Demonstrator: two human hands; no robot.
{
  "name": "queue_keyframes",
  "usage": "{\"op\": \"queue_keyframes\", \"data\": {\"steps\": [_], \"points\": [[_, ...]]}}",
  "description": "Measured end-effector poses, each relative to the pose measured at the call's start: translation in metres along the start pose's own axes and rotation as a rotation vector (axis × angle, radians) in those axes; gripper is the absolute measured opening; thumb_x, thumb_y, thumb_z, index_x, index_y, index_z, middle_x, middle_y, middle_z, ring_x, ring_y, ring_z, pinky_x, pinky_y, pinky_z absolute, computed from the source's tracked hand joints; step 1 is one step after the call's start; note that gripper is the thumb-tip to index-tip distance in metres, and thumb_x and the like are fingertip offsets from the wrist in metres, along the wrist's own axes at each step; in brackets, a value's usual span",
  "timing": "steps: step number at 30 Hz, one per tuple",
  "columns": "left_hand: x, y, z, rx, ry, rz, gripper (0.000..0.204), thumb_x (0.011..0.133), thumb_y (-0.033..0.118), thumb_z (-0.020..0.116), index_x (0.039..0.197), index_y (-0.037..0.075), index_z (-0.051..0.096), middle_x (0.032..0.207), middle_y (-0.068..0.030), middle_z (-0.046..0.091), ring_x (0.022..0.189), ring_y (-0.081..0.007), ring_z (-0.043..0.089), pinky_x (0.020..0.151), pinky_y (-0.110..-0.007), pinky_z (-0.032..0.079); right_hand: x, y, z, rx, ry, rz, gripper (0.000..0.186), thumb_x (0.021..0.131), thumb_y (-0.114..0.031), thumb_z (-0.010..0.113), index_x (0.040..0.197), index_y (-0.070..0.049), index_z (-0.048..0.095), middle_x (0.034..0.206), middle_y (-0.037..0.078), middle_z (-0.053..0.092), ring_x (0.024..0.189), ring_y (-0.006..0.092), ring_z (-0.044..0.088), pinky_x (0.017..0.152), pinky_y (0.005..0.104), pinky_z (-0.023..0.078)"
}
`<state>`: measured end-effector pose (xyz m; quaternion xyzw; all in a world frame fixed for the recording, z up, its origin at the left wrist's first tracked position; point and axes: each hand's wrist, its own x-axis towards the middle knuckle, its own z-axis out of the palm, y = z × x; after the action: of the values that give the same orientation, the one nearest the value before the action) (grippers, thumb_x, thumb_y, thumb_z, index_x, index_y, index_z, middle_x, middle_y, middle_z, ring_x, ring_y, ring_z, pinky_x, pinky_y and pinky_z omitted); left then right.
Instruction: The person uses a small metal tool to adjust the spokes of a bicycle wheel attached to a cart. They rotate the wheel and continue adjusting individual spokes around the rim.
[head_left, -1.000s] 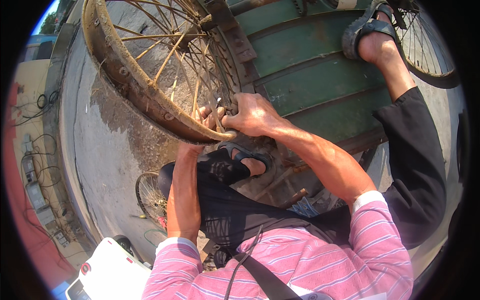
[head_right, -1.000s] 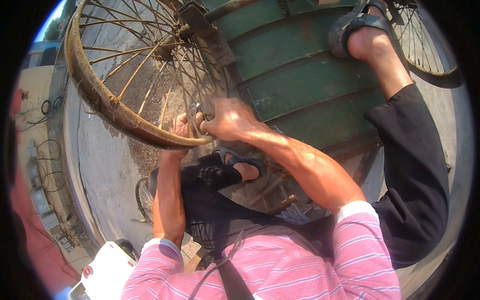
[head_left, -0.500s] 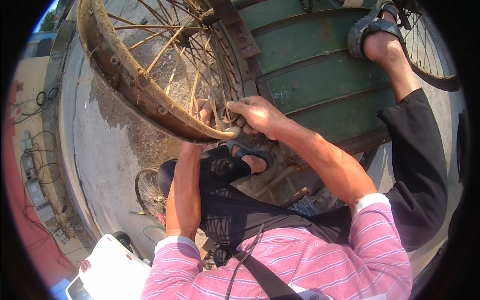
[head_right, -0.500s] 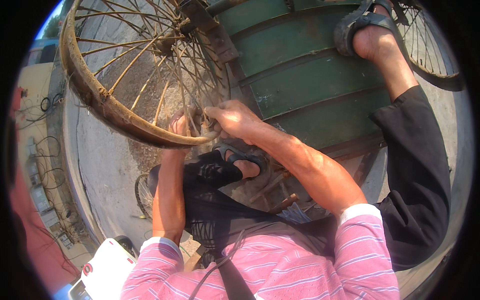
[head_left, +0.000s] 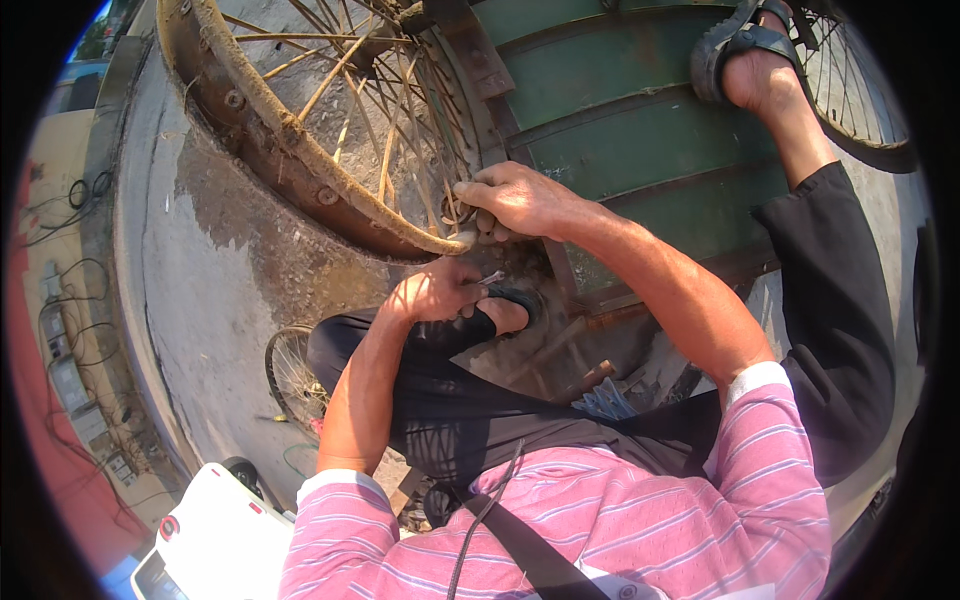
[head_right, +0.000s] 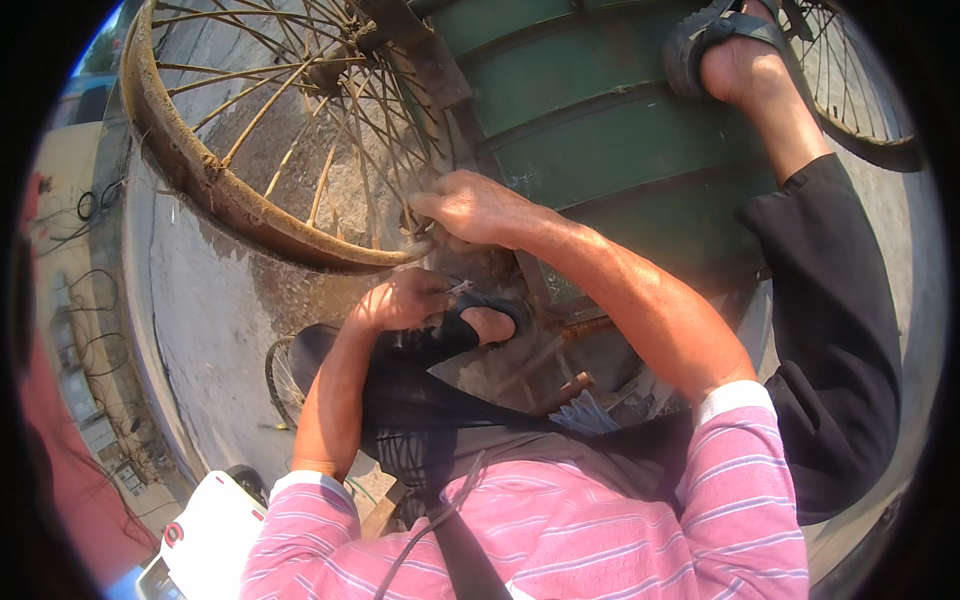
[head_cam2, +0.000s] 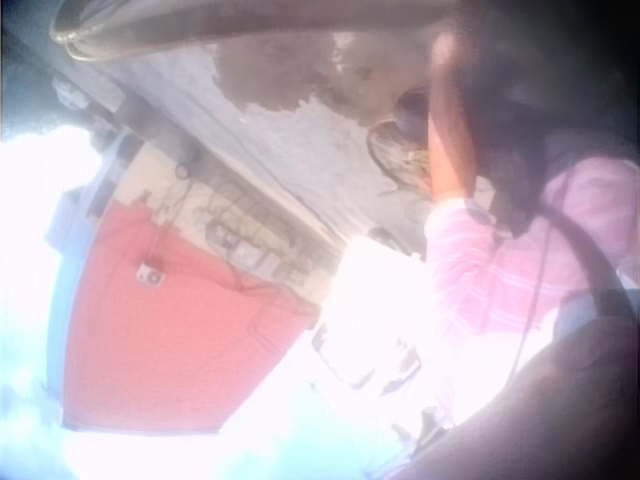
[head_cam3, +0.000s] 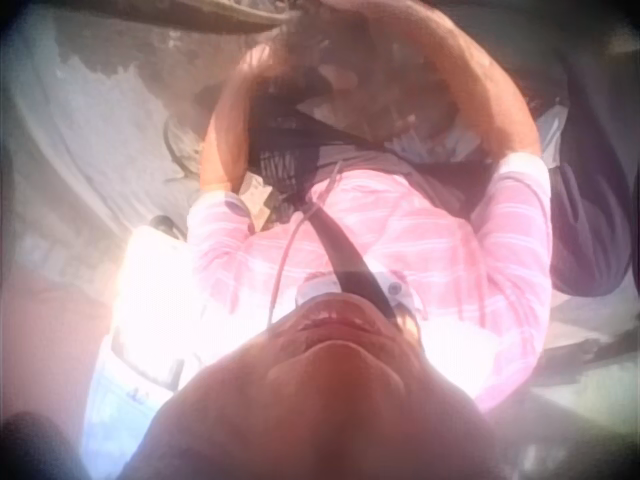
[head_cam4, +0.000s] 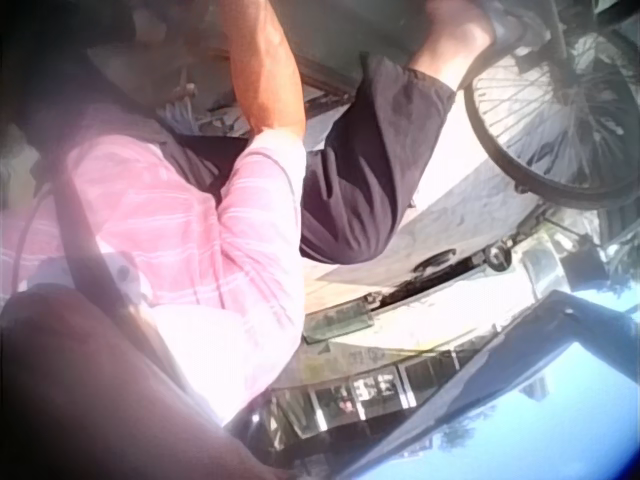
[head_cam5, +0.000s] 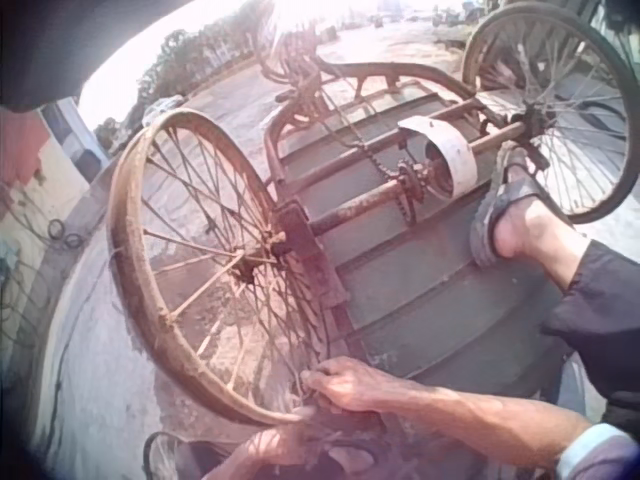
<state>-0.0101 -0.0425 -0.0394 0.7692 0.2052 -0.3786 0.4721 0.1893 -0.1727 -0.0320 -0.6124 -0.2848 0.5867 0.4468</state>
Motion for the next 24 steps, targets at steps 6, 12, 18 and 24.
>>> {"op": "queue_keyframes", "data": {"steps": [6,12,18,24], "points": [[0.041,0.022,0.038,0.163,0.246,0.432,0.023,0.096,0.016,0.067,0.112,0.001,0.070,0.110,-0.0162,0.073,0.100,-0.0305,0.070,0.086,-0.042,0.054,-0.005,-0.004,0.005,-0.004,0.026,0.012,0.046,0.106,-0.044,0.062,0.106,0.001,0.071,0.086,0.006,0.067,0.070,0.0143,0.061,0.063,0.0339,0.049],[0.060,0.075,0.060,0.147,0.159,0.335,0.026,0.096,0.014,0.063,0.116,0.000,0.070,0.113,-0.0229,0.072,0.108,-0.0392,0.069,0.096,-0.049,0.051,-0.006,-0.011,0.007,0.071,0.028,0.073,0.043,0.104,-0.043,0.066,0.107,-0.001,0.071,0.088,0.006,0.066,0.072,0.0136,0.061,0.065,0.0313,0.052],[0.069,0.084,0.070,0.145,0.215,0.422,0.039,0.097,0.014,0.061,0.134,0.001,0.066,0.123,-0.0276,0.071,0.117,-0.0428,0.067,0.102,-0.050,0.051,-0.005,-0.019,0.007,-0.007,0.051,0.089,0.040,0.104,-0.042,0.067,0.109,-0.002,0.072,0.089,0.004,0.068,0.074,0.0131,0.060,0.066,0.0312,0.053],[0.066,0.097,0.080,0.080,0.114,0.558,0.051,0.096,0.012,0.064,0.146,0.001,0.058,0.132,-0.0268,0.069,0.124,-0.0445,0.065,0.108,-0.050,0.050,-0.002,-0.017,0.007,-0.027,0.066,0.074,0.039,0.104,-0.042,0.068,0.108,-0.004,0.073,0.090,0.003,0.068,0.075,0.0131,0.060,0.064,0.0306,0.048]]}}
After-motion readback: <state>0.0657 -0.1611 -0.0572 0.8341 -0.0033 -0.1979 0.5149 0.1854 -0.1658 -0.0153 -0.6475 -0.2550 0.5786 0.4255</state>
